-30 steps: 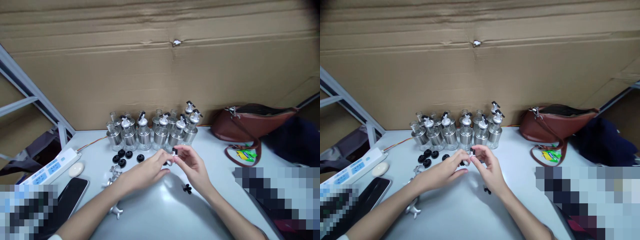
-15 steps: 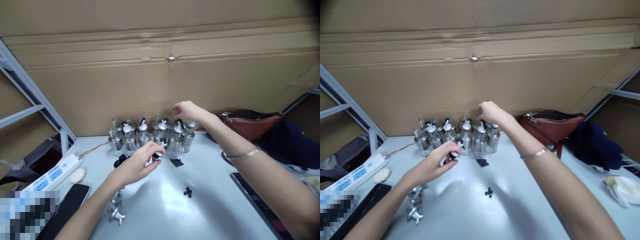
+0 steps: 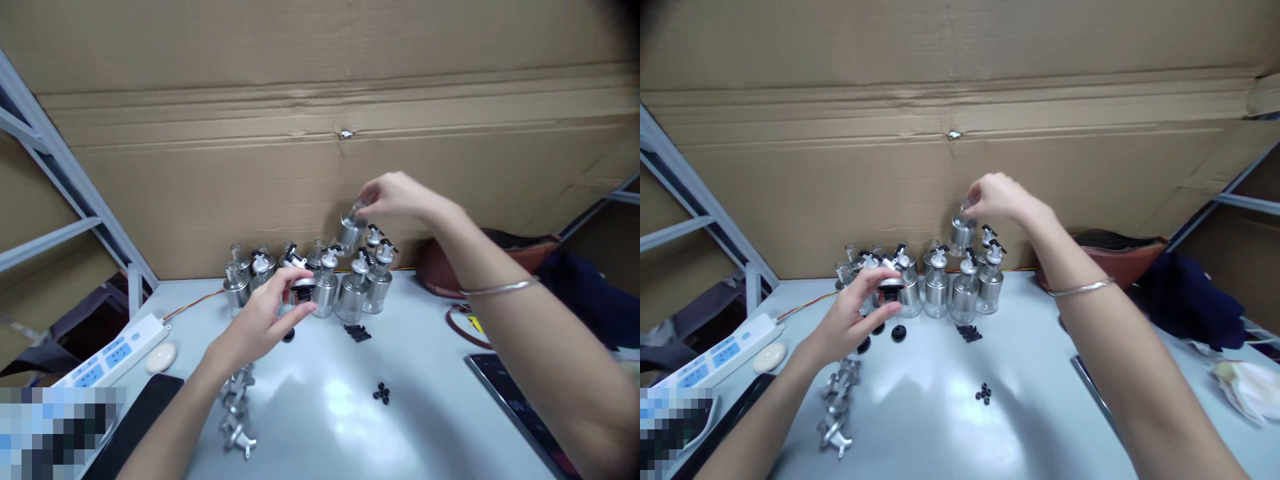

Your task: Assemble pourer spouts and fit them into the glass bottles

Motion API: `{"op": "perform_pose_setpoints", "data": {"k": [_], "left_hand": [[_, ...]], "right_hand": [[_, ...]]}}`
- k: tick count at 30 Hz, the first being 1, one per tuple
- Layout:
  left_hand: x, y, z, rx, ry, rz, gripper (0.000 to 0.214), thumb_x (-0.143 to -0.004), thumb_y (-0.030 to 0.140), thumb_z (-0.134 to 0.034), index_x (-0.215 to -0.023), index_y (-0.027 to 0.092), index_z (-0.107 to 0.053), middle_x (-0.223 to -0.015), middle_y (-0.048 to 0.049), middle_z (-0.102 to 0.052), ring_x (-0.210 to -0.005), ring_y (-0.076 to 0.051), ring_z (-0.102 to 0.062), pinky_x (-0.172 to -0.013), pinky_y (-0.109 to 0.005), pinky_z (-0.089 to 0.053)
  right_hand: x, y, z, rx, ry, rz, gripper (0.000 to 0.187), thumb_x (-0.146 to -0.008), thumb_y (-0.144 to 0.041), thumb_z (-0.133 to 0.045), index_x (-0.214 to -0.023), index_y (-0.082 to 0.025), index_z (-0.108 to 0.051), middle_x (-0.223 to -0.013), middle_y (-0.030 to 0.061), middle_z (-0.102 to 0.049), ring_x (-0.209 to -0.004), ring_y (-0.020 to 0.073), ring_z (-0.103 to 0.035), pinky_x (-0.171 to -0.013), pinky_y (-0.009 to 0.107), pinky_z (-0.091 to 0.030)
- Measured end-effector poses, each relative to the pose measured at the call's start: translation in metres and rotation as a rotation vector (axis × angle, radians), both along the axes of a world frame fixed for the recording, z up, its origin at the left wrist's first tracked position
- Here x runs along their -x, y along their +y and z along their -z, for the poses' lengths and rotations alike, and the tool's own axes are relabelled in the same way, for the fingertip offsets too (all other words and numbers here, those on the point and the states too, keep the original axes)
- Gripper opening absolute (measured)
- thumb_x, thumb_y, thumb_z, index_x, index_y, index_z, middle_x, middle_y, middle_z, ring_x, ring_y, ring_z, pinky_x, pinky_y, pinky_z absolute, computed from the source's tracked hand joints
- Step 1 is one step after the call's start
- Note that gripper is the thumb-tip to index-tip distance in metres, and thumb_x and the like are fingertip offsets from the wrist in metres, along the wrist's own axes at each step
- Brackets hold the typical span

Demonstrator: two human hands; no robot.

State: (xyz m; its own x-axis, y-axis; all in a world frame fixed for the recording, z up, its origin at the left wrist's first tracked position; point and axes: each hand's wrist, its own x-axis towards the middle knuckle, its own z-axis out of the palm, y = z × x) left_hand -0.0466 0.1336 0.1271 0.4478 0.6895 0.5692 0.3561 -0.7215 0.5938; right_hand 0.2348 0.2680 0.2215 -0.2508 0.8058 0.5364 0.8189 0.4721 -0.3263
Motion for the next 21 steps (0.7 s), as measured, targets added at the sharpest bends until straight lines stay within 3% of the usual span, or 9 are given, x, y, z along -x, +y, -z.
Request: {"op": "perform_pose_setpoints", "data": {"k": [2,4,6,8,10,13,16,21], "left_hand": [[-0.001,0.001,0.001,-0.014,-0.131,0.016,0.027,-0.093,0.031,-0.061,-0.118,0.026,-0.054,-0.113,-0.0060,-0.064,-0.082,-0.016,-0.063,-0.075,-0.029,-0.052],[-0.005,0.000,0.001,0.003,-0.271,0.062,0.029,-0.092,0.030,-0.062,-0.121,0.027,-0.056,-0.115,-0.0055,-0.064,-0.083,-0.015,-0.065,-0.078,-0.027,-0.053],[-0.010,-0.002,-0.002,0.029,-0.400,0.121,0.031,-0.092,0.027,-0.064,-0.123,0.030,-0.058,-0.110,-0.0031,-0.066,-0.086,-0.013,-0.066,-0.082,-0.025,-0.054],[-0.015,-0.005,-0.007,0.036,-0.507,0.147,0.034,-0.091,0.024,-0.065,-0.124,0.031,-0.060,-0.107,-0.0009,-0.067,-0.090,-0.011,-0.067,-0.085,-0.021,-0.054],[-0.019,-0.007,-0.012,0.013,-0.595,0.136,0.035,-0.091,0.022,-0.065,-0.125,0.031,-0.062,-0.108,-0.0006,-0.068,-0.091,-0.011,-0.068,-0.085,-0.019,-0.054],[-0.021,-0.005,-0.015,-0.020,-0.677,0.127,0.034,-0.094,0.024,-0.061,-0.127,0.031,-0.062,-0.109,-0.0010,-0.070,-0.089,-0.011,-0.068,-0.083,-0.019,-0.056],[-0.019,-0.002,-0.011,0.014,-0.642,0.128,0.036,-0.096,0.027,-0.057,-0.132,0.034,-0.058,-0.118,-0.0011,-0.069,-0.095,-0.012,-0.068,-0.087,-0.021,-0.055],[-0.015,0.003,-0.001,0.053,-0.447,0.098,0.039,-0.097,0.028,-0.056,-0.134,0.041,-0.055,-0.130,0.0022,-0.064,-0.113,-0.014,-0.062,-0.098,-0.022,-0.048]], "right_hand": [[-0.002,-0.016,-0.018,-0.120,0.213,-0.094,0.022,-0.062,-0.023,-0.086,-0.075,-0.016,-0.069,-0.068,0.0014,-0.070,-0.065,0.0157,-0.062,-0.073,0.036,-0.053],[0.003,-0.034,-0.027,-0.320,0.592,-0.275,0.030,-0.064,-0.033,-0.086,-0.079,-0.018,-0.064,-0.079,0.0027,-0.072,-0.072,0.0160,-0.066,-0.075,0.035,-0.054],[0.015,-0.053,-0.025,-0.448,0.811,-0.388,0.036,-0.071,-0.046,-0.081,-0.086,-0.022,-0.058,-0.087,0.0015,-0.071,-0.083,0.0165,-0.068,-0.077,0.033,-0.054],[0.031,-0.076,-0.014,-0.471,0.948,-0.471,0.034,-0.082,-0.054,-0.069,-0.091,-0.025,-0.055,-0.088,0.0012,-0.071,-0.082,0.0166,-0.069,-0.074,0.033,-0.056],[0.050,-0.102,0.005,-0.391,0.996,-0.517,0.027,-0.089,-0.052,-0.061,-0.088,-0.025,-0.058,-0.079,0.0006,-0.069,-0.075,0.0166,-0.069,-0.073,0.034,-0.058],[0.077,-0.139,0.040,0.019,1.104,-0.690,0.026,-0.090,-0.051,-0.061,-0.096,-0.025,-0.061,-0.072,-0.0021,-0.065,-0.069,0.0160,-0.067,-0.064,0.031,-0.058],[0.095,-0.164,0.073,0.382,1.142,-0.723,0.027,-0.092,-0.048,-0.060,-0.109,-0.027,-0.058,-0.078,-0.0010,-0.068,-0.069,0.0150,-0.066,-0.061,0.028,-0.055],[0.105,-0.170,0.099,0.549,1.193,-0.769,0.038,-0.094,-0.045,-0.058,-0.127,-0.039,-0.041,-0.075,-0.0033,-0.067,-0.068,0.0153,-0.065,-0.062,0.029,-0.052]]}}
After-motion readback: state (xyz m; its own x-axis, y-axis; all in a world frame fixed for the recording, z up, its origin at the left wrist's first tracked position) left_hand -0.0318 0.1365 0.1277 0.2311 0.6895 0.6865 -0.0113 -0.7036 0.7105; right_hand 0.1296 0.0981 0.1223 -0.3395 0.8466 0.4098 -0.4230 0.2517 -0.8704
